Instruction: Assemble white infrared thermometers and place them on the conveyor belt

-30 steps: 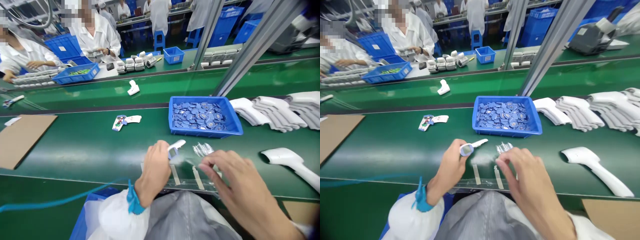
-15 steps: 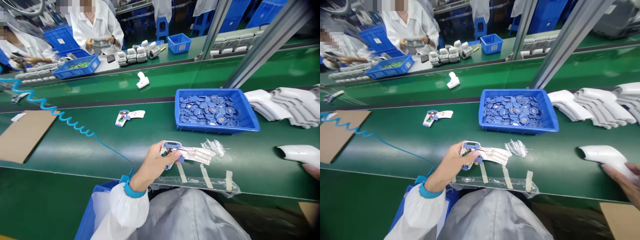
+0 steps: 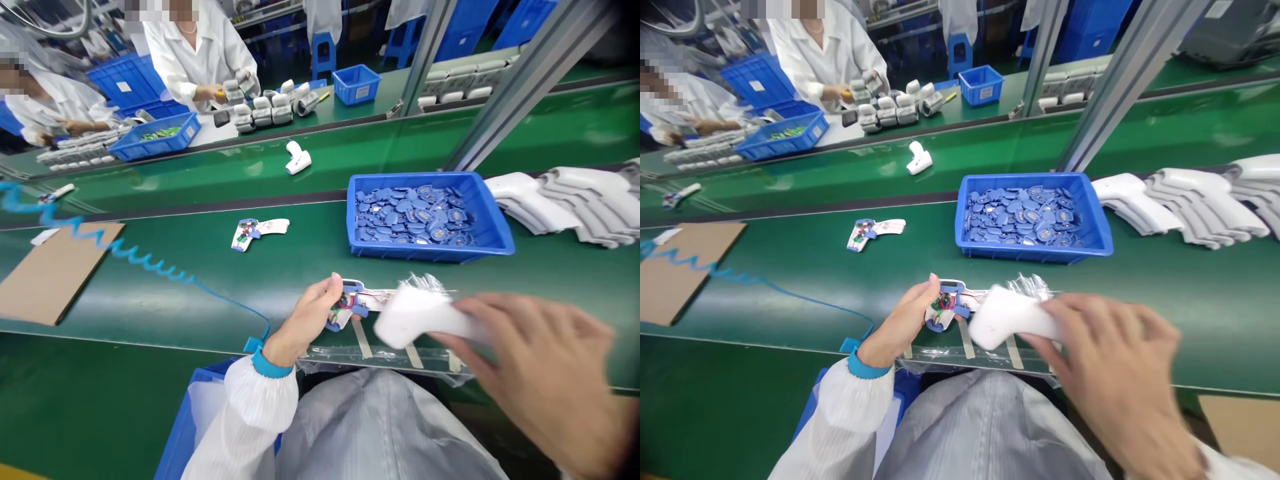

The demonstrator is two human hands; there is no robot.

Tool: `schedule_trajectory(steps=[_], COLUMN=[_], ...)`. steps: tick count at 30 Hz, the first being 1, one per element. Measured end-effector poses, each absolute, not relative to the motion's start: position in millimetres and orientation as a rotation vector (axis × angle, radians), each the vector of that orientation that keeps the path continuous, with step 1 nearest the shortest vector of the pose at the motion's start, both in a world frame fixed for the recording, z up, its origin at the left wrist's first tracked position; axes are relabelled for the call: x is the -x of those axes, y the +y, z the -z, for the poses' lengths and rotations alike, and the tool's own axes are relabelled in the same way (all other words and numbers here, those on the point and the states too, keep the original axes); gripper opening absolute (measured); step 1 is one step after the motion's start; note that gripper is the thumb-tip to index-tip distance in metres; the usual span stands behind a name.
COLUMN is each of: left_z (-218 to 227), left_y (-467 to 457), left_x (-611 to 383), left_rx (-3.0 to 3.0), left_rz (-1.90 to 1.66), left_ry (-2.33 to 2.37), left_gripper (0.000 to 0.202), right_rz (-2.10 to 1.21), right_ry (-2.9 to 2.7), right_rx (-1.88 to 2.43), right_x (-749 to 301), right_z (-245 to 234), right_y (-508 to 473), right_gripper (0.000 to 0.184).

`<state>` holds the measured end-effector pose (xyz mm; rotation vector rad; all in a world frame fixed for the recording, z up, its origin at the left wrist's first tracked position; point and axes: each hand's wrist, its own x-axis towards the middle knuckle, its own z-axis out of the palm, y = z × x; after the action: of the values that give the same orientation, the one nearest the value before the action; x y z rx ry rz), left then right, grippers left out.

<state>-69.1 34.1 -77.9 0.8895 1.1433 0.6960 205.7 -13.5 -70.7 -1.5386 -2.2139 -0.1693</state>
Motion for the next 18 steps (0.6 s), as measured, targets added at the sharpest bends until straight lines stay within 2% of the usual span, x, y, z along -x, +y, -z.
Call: schedule_trajectory(steps=[4,9,11,16,18], left_z=[79.0,82.2,82.4,79.2,77.2], left_y=[30.7,25.5,23.9,22.3,22.8], left_x=[72.0,77.8,78.9,83.4,83.9], left_rx=[-0.897,-1.036,-1.082,-1.337,-1.412], left_rz=[-0.735,-0.749,-0.734,-0.675,-0.670], left_ry=[1.165,1.127,1.162,1.285,1.328], left_gripper=[0.065,0.046,0.042,0.040,0.040], right_rz=[0.400,0.312,0.099,-0.852,-0.946], right_ry=[-2.418,-2.451,-2.422,-2.126,-1.963], right_rx=[1.244,1.271,1.342,1.303,1.278], right_x=[-144.6,-119.2,-120.8,-126.4,-115.1], right_z=[58.1,68.5,79.9,85.0,75.8], right_y=[1.5,8.9,10.6,25.9,35.3], right_gripper=[0.022,0.025,0.033,0.036,0.036])
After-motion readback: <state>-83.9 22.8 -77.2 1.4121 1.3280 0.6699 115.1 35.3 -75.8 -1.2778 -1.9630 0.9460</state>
